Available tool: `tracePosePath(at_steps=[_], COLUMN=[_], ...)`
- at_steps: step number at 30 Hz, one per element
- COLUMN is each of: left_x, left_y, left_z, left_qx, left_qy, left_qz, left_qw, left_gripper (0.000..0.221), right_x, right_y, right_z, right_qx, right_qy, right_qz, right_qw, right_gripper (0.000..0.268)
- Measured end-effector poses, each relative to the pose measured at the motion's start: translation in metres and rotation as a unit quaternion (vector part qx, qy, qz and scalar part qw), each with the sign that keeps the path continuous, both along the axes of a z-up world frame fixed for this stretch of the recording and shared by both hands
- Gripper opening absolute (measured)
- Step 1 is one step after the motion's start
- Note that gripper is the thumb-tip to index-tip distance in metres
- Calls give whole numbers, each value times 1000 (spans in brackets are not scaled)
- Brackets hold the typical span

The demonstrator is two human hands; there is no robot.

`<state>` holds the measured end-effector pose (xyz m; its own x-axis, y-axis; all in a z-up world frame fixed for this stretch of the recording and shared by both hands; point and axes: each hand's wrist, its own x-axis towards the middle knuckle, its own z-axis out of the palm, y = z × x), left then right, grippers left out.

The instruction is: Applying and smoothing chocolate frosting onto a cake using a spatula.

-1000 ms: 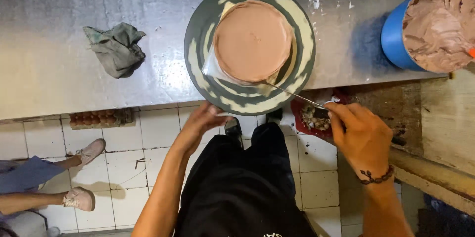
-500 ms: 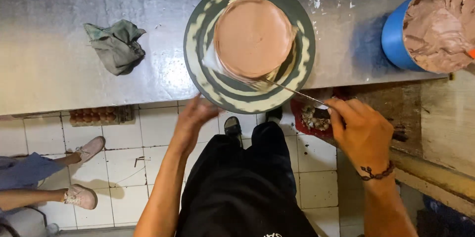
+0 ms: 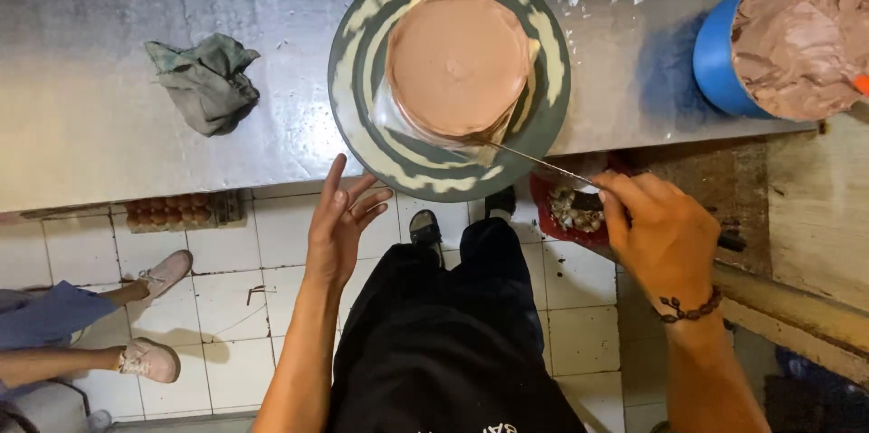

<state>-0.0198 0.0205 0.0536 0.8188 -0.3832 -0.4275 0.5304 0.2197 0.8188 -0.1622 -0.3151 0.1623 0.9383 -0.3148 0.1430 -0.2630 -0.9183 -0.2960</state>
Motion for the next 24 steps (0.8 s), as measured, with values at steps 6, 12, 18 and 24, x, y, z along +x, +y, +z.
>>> tracePosePath(at_steps=[6, 12, 18, 24], left_x=[-5, -7, -11, -12], left_y=[-1, 0, -2, -1], left_z=[-2, -4, -5, -11], left_qx=[-8, -8, 0, -6], left_qy=[5, 4, 7, 11], left_qz=[-7, -10, -10, -22], left_qw=[1000, 1000, 1000, 1000], left_gripper=[95, 96, 96, 93], right_x=[-2, -4, -6, -18], right_y=[0, -3, -6, -23], right_z=[-1, -3, -3, -5], right_qx=[3, 0, 8, -11], right_qy=[-1, 5, 0, 24], right_qz=[-1, -1, 4, -20], right_qw=[1000, 1000, 1000, 999], right_gripper=[13, 14, 14, 15])
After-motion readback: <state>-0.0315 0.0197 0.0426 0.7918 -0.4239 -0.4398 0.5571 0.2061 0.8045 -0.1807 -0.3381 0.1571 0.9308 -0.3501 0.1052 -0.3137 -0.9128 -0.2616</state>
